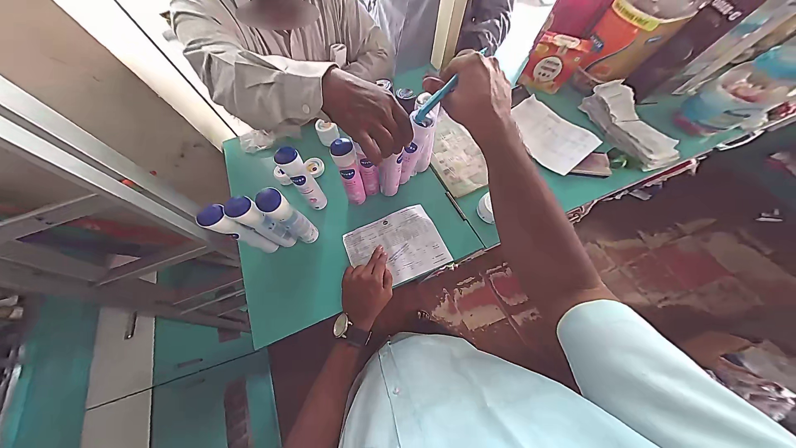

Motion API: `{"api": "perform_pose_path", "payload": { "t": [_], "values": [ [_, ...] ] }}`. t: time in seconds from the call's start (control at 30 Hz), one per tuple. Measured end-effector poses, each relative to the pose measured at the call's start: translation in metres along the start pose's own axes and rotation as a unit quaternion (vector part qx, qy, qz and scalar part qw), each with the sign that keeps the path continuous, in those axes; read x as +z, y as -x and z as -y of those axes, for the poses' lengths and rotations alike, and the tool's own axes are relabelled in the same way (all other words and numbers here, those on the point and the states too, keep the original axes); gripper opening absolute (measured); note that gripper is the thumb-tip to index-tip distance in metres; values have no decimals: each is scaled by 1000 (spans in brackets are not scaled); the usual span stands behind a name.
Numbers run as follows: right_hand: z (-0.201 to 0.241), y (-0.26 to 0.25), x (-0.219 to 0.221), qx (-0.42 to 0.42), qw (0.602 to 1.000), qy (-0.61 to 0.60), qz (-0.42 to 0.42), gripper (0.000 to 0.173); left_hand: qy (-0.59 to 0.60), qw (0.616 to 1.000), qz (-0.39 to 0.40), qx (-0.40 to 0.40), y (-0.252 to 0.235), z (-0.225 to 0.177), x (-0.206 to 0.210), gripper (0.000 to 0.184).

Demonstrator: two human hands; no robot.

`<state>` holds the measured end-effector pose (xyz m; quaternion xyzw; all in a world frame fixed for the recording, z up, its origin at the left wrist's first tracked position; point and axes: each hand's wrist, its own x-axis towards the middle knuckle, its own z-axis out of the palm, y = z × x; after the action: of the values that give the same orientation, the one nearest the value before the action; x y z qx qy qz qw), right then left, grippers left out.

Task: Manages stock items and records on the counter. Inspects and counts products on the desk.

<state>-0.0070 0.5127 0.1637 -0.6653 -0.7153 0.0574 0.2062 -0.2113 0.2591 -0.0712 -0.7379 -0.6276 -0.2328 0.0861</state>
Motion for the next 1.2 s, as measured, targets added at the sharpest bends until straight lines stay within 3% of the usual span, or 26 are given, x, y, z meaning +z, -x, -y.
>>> {"api": "perform_pose_path", "payload": {
  "t": [0.2,0.57,0.77,0.83,1.0,1.2],
  "values": [
    [-6,4,6,8,999,-48,-24,51,-15,1000,-2,6,0,0,1,36],
    [-10,9,21,-79,986,-132,-58,46,-9,1000,-3,6,-1,1,1,36],
    [-21,25,36,-142,981,-129,-4,51,-15,1000,5,-1,1,0,1,37],
    [-29,31,40,-135,981,-136,7,49,-16,1000,7,0,0,0,0,37],
    [-62,25,43,-97,978,-174,-57,43,-18,1000,17,1,1,0,-1,38],
    [-135,-14,78,32,975,-210,-70,44,-9,1000,-3,5,2,0,0,36]
  ]
}}
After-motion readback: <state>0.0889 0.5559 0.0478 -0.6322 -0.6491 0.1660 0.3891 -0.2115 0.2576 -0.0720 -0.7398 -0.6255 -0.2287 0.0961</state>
